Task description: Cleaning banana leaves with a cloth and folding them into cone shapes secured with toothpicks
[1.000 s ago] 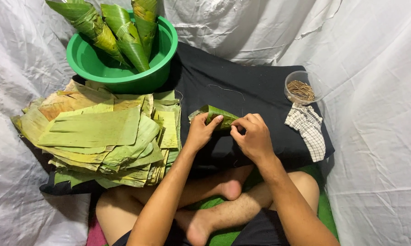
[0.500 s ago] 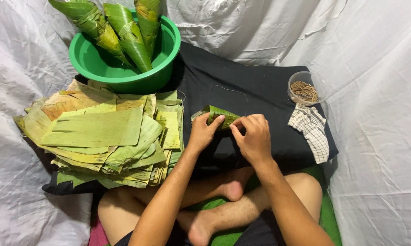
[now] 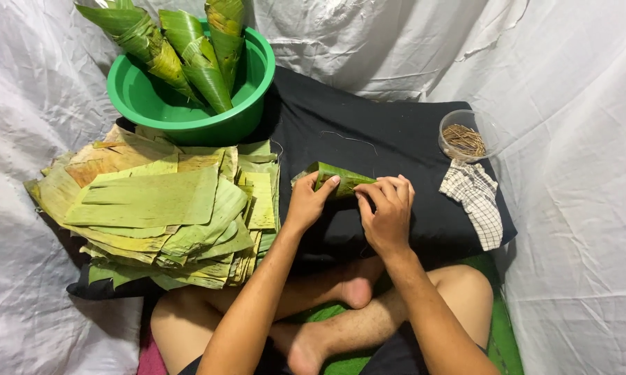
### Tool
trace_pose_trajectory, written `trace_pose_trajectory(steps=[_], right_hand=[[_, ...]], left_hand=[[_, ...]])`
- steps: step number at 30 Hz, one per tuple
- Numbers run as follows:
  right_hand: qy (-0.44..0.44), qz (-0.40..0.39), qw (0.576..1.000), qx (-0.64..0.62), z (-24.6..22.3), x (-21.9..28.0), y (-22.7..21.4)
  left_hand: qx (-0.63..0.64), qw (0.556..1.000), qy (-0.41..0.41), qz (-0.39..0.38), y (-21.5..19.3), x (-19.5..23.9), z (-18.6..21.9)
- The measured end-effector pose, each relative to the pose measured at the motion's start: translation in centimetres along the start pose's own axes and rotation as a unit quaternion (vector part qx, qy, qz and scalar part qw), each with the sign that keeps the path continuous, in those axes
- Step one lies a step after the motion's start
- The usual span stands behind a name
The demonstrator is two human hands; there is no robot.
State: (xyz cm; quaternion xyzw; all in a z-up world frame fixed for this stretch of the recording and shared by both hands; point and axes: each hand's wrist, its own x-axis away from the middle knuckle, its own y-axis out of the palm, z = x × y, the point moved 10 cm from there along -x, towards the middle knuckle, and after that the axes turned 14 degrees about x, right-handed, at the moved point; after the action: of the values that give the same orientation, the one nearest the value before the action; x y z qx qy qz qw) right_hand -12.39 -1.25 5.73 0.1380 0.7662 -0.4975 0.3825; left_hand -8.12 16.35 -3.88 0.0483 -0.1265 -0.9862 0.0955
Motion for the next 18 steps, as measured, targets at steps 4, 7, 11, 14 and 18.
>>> trace_pose_trajectory(steps=[4, 7, 11, 14, 18], right_hand=[[0.001, 0.001, 1.0, -0.009, 0.4, 0.1, 0.5], [0.005, 0.004, 1.0, -0.013, 0.8, 0.3, 0.9], [0.005, 0.02, 1.0, -0.021, 1.0, 0.4, 1.0], [0.008, 0.027, 0.999, -0.035, 1.2, 0.6, 1.0], [0.007, 0.038, 0.998, -0.046, 1.2, 0.7, 0.9]], left_hand=[[0.007, 1.0, -0.013, -0.008, 0.1, -0.4, -0.3], [0.014, 0.999, -0.029, -0.013, 0.0, -0.7, -1.0], [0.01, 1.0, -0.024, -0.017, 0.2, -0.3, 0.2], [0.004, 1.0, -0.02, -0.02, 0.1, -0.2, -0.2], [-0.007, 0.999, -0.014, -0.037, 0.7, 0.1, 0.5]])
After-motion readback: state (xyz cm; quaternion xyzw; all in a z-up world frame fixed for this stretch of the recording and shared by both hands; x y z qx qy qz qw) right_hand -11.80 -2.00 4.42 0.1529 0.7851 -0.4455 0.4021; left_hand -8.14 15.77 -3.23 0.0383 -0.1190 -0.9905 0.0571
